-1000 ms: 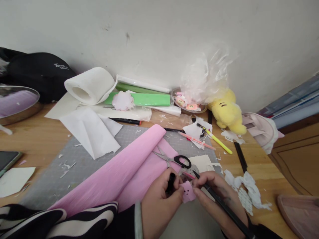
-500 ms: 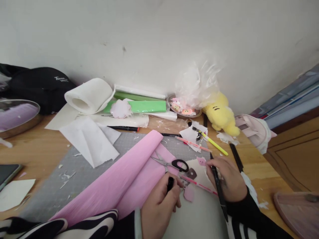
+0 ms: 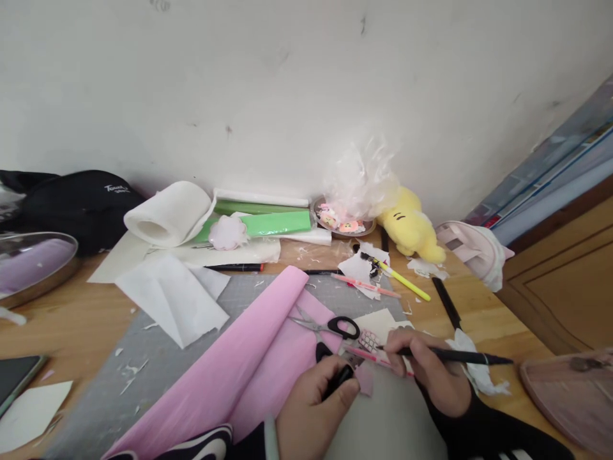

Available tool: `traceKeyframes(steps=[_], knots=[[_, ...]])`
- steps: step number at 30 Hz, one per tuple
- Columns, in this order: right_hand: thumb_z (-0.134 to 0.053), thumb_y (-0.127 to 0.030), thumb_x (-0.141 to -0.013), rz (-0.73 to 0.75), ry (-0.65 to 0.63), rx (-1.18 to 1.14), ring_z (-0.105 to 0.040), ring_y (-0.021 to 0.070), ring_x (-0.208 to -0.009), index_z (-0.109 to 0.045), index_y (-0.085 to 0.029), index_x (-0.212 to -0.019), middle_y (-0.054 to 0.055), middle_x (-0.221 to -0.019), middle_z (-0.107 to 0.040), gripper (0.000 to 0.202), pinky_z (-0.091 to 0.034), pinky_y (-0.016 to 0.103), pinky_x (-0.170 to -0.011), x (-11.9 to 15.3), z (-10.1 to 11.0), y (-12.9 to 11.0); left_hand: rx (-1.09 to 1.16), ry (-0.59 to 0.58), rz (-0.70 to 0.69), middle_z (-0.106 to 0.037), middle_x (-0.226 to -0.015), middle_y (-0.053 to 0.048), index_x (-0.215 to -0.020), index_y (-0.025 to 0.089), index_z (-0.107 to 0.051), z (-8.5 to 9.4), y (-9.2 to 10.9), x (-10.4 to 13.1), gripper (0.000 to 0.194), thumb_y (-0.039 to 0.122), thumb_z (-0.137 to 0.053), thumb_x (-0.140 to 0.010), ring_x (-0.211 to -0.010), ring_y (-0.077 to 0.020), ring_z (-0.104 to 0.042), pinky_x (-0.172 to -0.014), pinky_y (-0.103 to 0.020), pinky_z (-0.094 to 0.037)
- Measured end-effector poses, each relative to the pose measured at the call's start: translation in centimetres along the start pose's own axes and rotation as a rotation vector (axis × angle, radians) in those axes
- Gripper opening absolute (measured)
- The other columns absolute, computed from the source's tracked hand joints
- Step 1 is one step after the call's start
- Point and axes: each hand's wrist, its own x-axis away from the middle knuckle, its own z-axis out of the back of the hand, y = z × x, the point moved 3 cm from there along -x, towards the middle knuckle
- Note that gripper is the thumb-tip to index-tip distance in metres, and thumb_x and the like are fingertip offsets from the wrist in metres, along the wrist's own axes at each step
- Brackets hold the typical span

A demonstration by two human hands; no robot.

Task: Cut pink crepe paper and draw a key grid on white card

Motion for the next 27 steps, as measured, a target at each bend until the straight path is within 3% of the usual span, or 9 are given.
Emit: traceKeyframes(steps=[2,5,12,16,19,22,27], knots=[[-0.039,-0.040,-0.087,-0.176,0.005,-0.230,-0.042,0.0094,-0.043,-0.057,-0.016,-0.074,-0.004,-0.046,-0.044,0.033,-0.032,0.023,-0.046,0.5,-0.7,0.3,-0.040,-0.018,0.006,-0.042,-0.066,0.001,-0.072,0.015,-0.052,-0.1,0.1,0.0,0.022,0.036,-0.048,-0.072,-0.064,-0.0139,-0.037,-0.060,-0.025,-0.030],[-0.051,-0.041,-0.081,-0.263,-0.008,-0.381,-0.039,0.0069,-0.042,-0.047,-0.017,-0.069,-0.005,-0.047,-0.045,0.027,-0.029,0.020,-0.045,0.7,-1.7,0.2,-0.113,-0.039,0.016,-0.047,-0.068,-0.001,-0.072,0.015,-0.054,-0.1,0.1,0.1,0.020,0.033,-0.049,-0.071,-0.069,-0.0160,-0.042,-0.063,-0.026,-0.032],[-0.055,-0.043,-0.077,-0.425,-0.062,-0.309,-0.045,0.0069,-0.045,-0.044,-0.016,-0.066,-0.004,-0.048,-0.049,0.030,-0.036,0.020,-0.047,1.0,-2.5,-0.3,-0.244,-0.092,-0.010,-0.057,-0.072,-0.002,-0.076,0.016,-0.062,0.0,-0.4,0.5,0.017,0.028,-0.050,-0.075,-0.070,-0.0165,-0.049,-0.064,-0.023,-0.036],[-0.070,-0.042,-0.061,-0.529,-0.115,-0.303,-0.044,0.0070,-0.041,-0.050,-0.016,-0.065,-0.004,-0.048,-0.050,0.033,-0.035,0.020,-0.043,1.4,-3.2,0.4,-0.307,-0.129,-0.019,-0.060,-0.073,-0.004,-0.080,0.016,-0.066,0.0,-0.9,0.6,0.021,0.031,-0.052,-0.075,-0.071,-0.0178,-0.051,-0.065,-0.024,-0.036],[-0.078,-0.042,-0.046,-0.522,-0.035,-0.254,-0.047,0.0090,-0.049,-0.058,-0.015,-0.059,-0.001,-0.053,-0.054,0.036,-0.036,0.022,-0.047,1.3,-3.5,1.0,-0.281,-0.094,0.010,-0.058,-0.071,-0.004,-0.080,0.015,-0.066,0.3,-1.6,0.6,0.028,0.040,-0.053,-0.076,-0.069,-0.0173,-0.049,-0.062,-0.024,-0.036],[-0.079,-0.042,-0.040,-0.548,-0.056,-0.306,-0.045,0.0089,-0.047,-0.060,-0.015,-0.057,-0.002,-0.049,-0.053,0.038,-0.036,0.022,-0.046,1.1,-4.3,1.8,-0.171,-0.079,0.049,-0.054,-0.067,-0.002,-0.081,0.015,-0.065,0.3,-2.1,0.5,0.034,0.047,-0.057,-0.073,-0.062,-0.0139,-0.044,-0.055,-0.022,-0.034],[-0.074,-0.050,-0.046,-0.597,-0.069,-0.359,-0.037,0.0040,-0.034,-0.062,-0.013,-0.068,-0.005,-0.048,-0.050,0.044,-0.031,0.018,-0.035,0.9,-5.3,2.6,0.110,-0.125,0.143,-0.031,-0.050,0.007,-0.073,0.014,-0.059,-0.2,-1.7,0.1,0.042,0.056,-0.059,-0.068,-0.043,-0.0049,-0.020,-0.041,-0.020,-0.015]])
